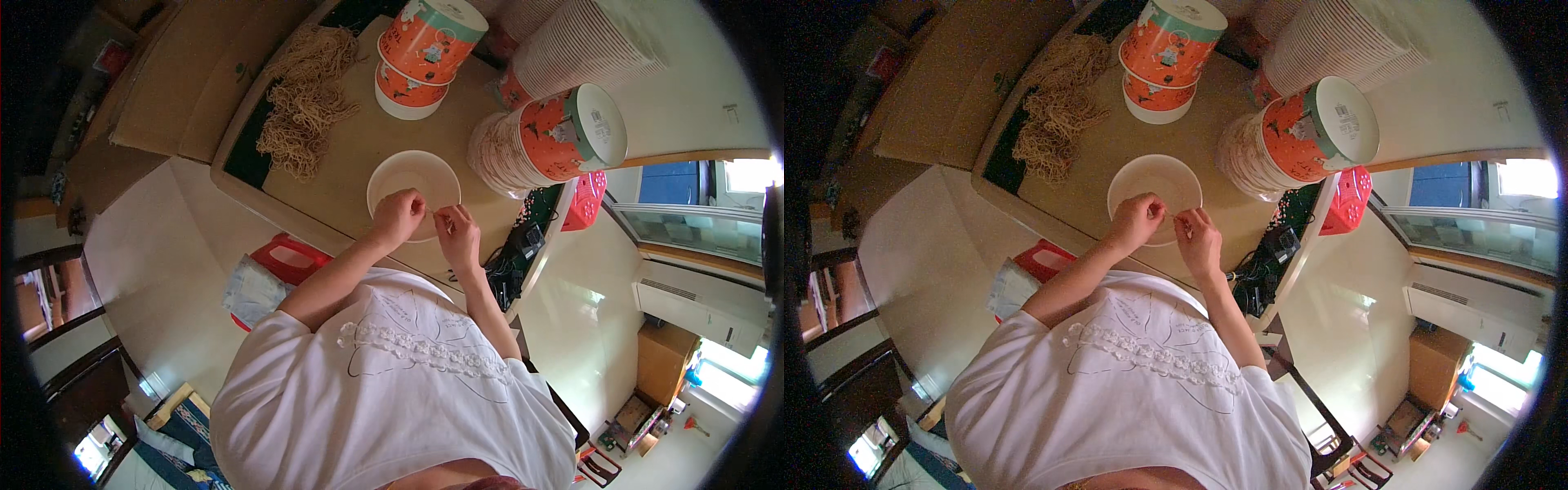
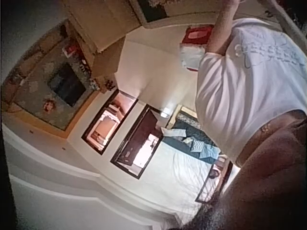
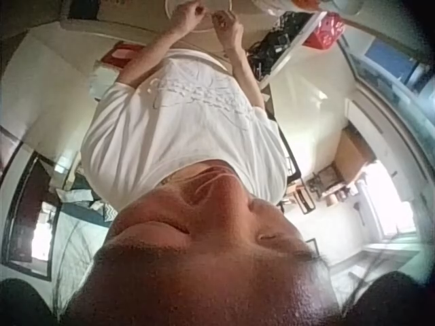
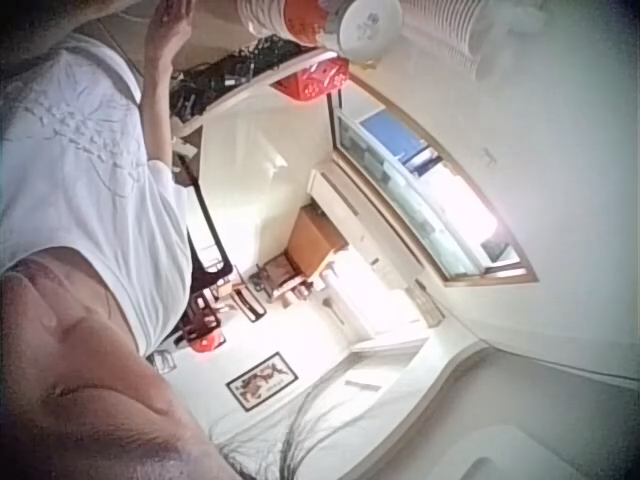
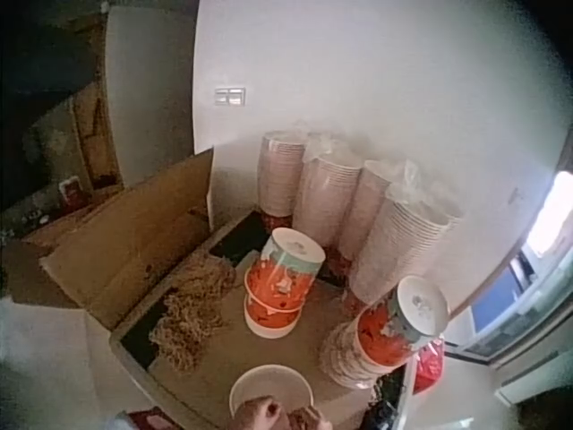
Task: Assembling components and attaching strings to paper cups for packaging.
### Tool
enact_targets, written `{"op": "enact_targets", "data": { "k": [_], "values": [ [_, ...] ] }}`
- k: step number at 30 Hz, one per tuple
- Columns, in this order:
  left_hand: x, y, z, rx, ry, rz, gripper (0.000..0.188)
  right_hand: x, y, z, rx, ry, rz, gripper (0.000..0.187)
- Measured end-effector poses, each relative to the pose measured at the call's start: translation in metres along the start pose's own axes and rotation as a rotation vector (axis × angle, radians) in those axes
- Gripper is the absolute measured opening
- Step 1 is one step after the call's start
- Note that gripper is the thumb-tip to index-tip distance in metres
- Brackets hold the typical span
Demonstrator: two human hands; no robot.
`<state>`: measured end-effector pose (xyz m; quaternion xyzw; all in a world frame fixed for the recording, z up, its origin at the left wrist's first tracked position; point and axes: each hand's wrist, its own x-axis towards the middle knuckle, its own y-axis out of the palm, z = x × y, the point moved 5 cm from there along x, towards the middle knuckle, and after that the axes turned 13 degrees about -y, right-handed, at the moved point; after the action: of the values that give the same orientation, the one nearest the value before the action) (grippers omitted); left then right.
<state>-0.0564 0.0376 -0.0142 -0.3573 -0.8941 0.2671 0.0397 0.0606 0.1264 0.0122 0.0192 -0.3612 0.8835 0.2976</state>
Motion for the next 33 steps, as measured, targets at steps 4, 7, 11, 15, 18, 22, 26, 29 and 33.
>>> {"op": "enact_targets", "data": {
  "k": [4, 7, 11, 15, 18, 22, 26, 29, 33],
  "values": [
    [-0.002, -0.002, -0.005, 0.033, 0.027, -0.022, 0.008, -0.001, -0.001, -0.001, 0.003, 0.011, -0.002, 0.005],
    [-0.003, -0.003, -0.007, 0.042, 0.022, -0.050, 0.009, 0.000, -0.003, 0.004, 0.002, 0.005, -0.005, 0.006],
    [-0.004, -0.006, -0.025, -0.098, 0.041, 0.059, 0.009, 0.001, -0.008, 0.010, 0.017, -0.065, -0.021, 0.007],
    [-0.010, -0.019, -0.036, -0.031, 0.099, 0.073, 0.011, 0.004, -0.022, 0.023, 0.068, 0.006, -0.043, 0.008],
    [-0.015, -0.025, -0.035, 0.066, 0.015, 0.227, 0.009, 0.000, -0.026, 0.022, 0.035, -0.103, -0.030, 0.010],
    [-0.023, -0.039, -0.063, -0.006, 0.076, 0.221, 0.008, -0.002, -0.026, 0.024, 0.048, -0.246, -0.035, 0.012],
    [-0.029, -0.056, -0.083, -0.127, 0.156, 0.163, 0.006, 0.006, -0.030, 0.029, 0.032, -0.319, 0.003, 0.015],
    [-0.031, -0.073, -0.098, -0.204, 0.182, 0.136, 0.006, 0.006, -0.031, 0.025, 0.001, -0.372, 0.043, 0.015],
    [-0.033, -0.086, -0.104, -0.258, 0.176, 0.126, 0.005, 0.009, -0.030, 0.026, -0.039, -0.416, 0.062, 0.014]
  ]
}}
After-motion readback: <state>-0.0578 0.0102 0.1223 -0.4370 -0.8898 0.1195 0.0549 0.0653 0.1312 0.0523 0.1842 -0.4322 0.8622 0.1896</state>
